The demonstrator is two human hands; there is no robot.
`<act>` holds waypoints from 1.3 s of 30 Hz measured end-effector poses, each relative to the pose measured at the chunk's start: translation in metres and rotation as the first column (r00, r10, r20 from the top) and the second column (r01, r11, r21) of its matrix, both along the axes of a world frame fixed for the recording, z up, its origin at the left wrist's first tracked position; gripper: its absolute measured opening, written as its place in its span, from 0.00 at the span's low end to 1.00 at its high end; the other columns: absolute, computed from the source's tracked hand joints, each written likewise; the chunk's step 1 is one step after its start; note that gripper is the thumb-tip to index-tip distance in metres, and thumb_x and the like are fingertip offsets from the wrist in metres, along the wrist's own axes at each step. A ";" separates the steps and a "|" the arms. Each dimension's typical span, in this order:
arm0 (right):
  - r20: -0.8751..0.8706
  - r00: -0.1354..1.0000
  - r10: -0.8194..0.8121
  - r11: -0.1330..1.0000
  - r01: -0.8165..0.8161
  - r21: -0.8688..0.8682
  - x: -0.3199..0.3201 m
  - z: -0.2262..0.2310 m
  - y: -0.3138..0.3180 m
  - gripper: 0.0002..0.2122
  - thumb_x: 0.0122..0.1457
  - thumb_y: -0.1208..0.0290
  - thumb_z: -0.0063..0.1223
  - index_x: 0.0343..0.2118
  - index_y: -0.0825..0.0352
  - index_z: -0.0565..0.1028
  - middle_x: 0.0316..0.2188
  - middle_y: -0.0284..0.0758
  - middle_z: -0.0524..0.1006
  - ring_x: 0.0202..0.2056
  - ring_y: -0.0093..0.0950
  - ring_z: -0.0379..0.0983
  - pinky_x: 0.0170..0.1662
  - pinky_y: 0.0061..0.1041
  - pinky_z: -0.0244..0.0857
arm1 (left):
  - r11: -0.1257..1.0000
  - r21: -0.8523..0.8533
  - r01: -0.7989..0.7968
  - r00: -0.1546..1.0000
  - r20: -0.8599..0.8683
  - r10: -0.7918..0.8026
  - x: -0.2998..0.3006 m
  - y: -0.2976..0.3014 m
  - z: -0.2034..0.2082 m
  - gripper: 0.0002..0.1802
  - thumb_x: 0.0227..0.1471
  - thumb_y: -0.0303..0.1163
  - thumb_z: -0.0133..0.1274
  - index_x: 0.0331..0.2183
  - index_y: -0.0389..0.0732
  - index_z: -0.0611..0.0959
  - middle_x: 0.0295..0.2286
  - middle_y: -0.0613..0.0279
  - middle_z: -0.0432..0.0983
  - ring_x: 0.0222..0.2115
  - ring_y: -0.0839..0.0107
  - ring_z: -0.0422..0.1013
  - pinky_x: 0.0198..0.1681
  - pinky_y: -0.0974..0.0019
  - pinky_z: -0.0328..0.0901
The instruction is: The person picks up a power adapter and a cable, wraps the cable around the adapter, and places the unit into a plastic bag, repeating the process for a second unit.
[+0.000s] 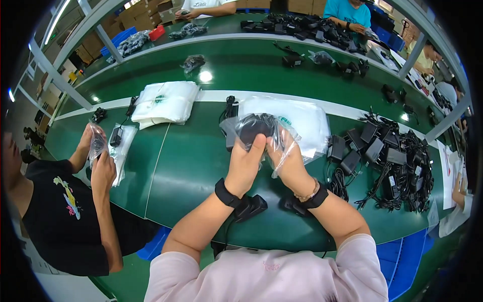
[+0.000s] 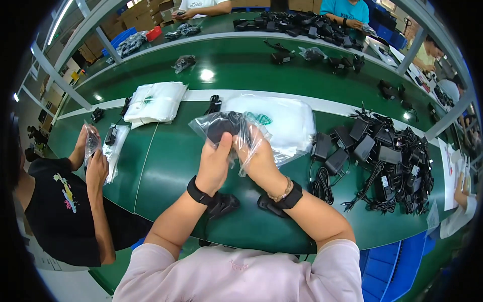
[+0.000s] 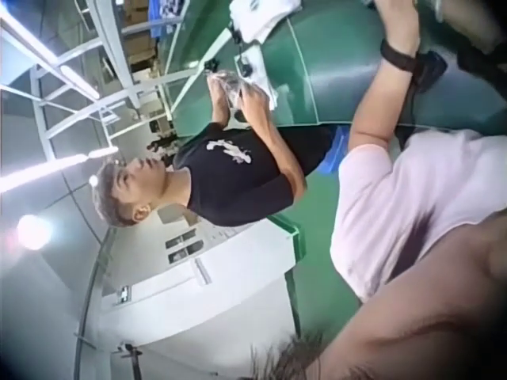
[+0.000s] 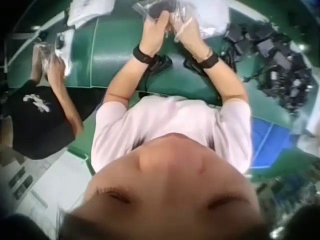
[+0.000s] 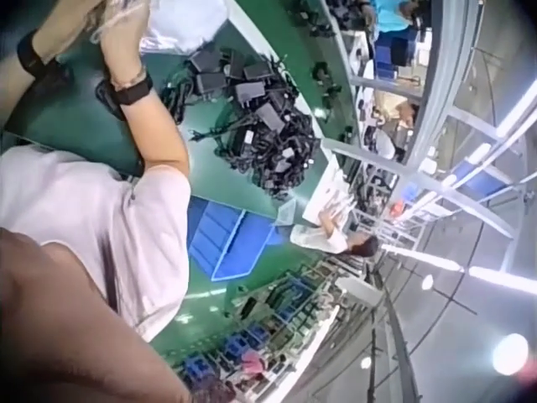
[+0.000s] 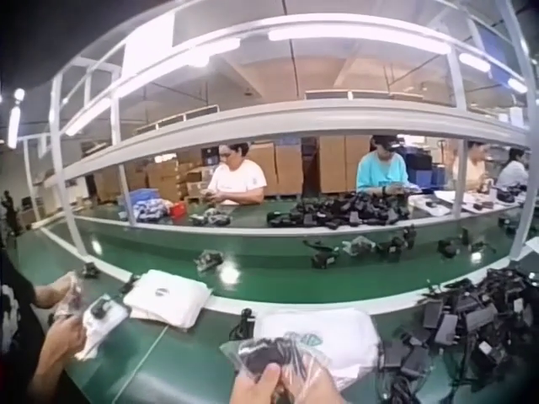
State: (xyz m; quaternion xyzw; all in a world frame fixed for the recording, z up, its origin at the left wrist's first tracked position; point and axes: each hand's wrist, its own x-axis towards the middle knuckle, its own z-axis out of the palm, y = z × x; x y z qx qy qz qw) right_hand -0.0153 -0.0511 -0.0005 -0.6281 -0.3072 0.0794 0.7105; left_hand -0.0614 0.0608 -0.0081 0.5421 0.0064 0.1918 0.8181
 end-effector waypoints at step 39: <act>-0.345 0.935 0.083 0.996 -0.066 0.060 0.026 -0.005 -0.011 0.19 0.55 0.70 0.52 0.49 0.69 0.66 0.39 0.40 0.74 0.40 0.26 0.70 0.43 0.25 0.64 | 0.908 -0.419 0.006 1.000 0.003 -0.006 -0.009 0.028 -0.014 0.19 0.43 0.24 0.57 0.41 0.39 0.73 0.36 0.62 0.72 0.39 0.67 0.68 0.47 0.61 0.62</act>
